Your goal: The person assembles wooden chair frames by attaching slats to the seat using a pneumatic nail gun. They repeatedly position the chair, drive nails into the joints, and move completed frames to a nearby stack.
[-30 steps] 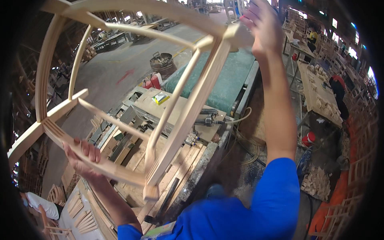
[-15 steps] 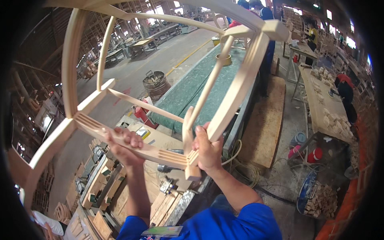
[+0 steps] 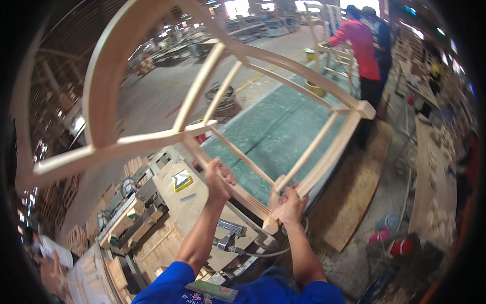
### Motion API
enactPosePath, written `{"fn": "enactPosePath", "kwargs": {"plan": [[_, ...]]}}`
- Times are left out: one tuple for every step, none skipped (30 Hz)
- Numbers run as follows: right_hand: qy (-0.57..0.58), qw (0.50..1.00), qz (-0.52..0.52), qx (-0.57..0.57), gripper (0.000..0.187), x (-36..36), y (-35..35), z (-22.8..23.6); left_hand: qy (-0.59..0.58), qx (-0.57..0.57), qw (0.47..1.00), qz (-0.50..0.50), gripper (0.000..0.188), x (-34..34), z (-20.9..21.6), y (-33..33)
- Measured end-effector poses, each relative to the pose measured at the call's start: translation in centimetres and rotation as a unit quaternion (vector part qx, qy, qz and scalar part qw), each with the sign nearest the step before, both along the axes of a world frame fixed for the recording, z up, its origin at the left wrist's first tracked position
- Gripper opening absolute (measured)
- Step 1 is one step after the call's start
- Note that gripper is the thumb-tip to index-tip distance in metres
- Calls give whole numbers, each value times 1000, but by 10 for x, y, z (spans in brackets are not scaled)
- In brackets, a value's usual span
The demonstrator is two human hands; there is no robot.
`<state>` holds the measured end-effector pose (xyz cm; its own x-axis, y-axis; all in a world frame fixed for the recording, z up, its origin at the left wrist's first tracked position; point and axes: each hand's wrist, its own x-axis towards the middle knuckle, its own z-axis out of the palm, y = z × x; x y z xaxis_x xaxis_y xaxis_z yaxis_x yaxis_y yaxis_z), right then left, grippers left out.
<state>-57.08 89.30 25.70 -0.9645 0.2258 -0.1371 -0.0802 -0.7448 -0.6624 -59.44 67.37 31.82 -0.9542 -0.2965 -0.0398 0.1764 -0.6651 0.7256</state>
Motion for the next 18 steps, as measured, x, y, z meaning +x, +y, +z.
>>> {"fn": "enactPosePath", "kwargs": {"plan": [[6,1000,-2,17,22,-16,2,-6,0,-20,1000,-4,28,-19,-11,-3],[-43,999,-4,16,23,-29,-3,-11,-8,-43,999,7,29,-34,-26,-13],[-83,994,35,59,29,-37,-14,-15,-5,20,1000,-8,34,-36,-42,-30],[-117,981,79,129,36,-35,-26,-23,-77,7,997,-3,34,-32,-52,-54],[-90,982,144,85,33,-50,-50,-33,-20,-289,957,36,31,-20,-61,-91],[-59,985,136,85,32,-88,-30,-52,-162,-295,941,-35,32,-40,-42,-77],[-14,990,93,101,33,-137,17,-60,-116,-407,902,-81,38,-64,-9,-38],[-99,971,107,188,33,-168,34,-54,-98,-465,879,-43,45,-53,-13,-39],[-55,950,156,264,33,-212,72,-31,-47,-519,854,3,54,-48,2,-36],[-35,917,222,330,32,-221,22,-39,-28,-613,784,93,55,-22,-22,-62],[-13,886,231,401,32,-224,-9,-46,-32,-608,787,95,51,4,-34,-66],[17,852,229,470,32,-224,-35,-51,-40,-554,826,93,50,29,-37,-69],[48,817,223,530,31,-225,-54,-52,-27,-497,863,87,48,59,-40,-71],[84,779,233,575,31,-214,-84,-59,-49,-487,865,110,47,98,-46,-81],[120,742,254,608,31,-198,-116,-67,-68,-478,866,134,45,135,-47,-88],[156,706,280,632,30,-177,-147,-75,-115,-470,861,160,45,177,-53,-95],[191,672,302,649,30,-157,-174,-82,-154,-460,855,183,45,218,-61,-103],[223,642,316,662,30,-142,-195,-86,-193,-456,841,219,44,256,-66,-107]]}}
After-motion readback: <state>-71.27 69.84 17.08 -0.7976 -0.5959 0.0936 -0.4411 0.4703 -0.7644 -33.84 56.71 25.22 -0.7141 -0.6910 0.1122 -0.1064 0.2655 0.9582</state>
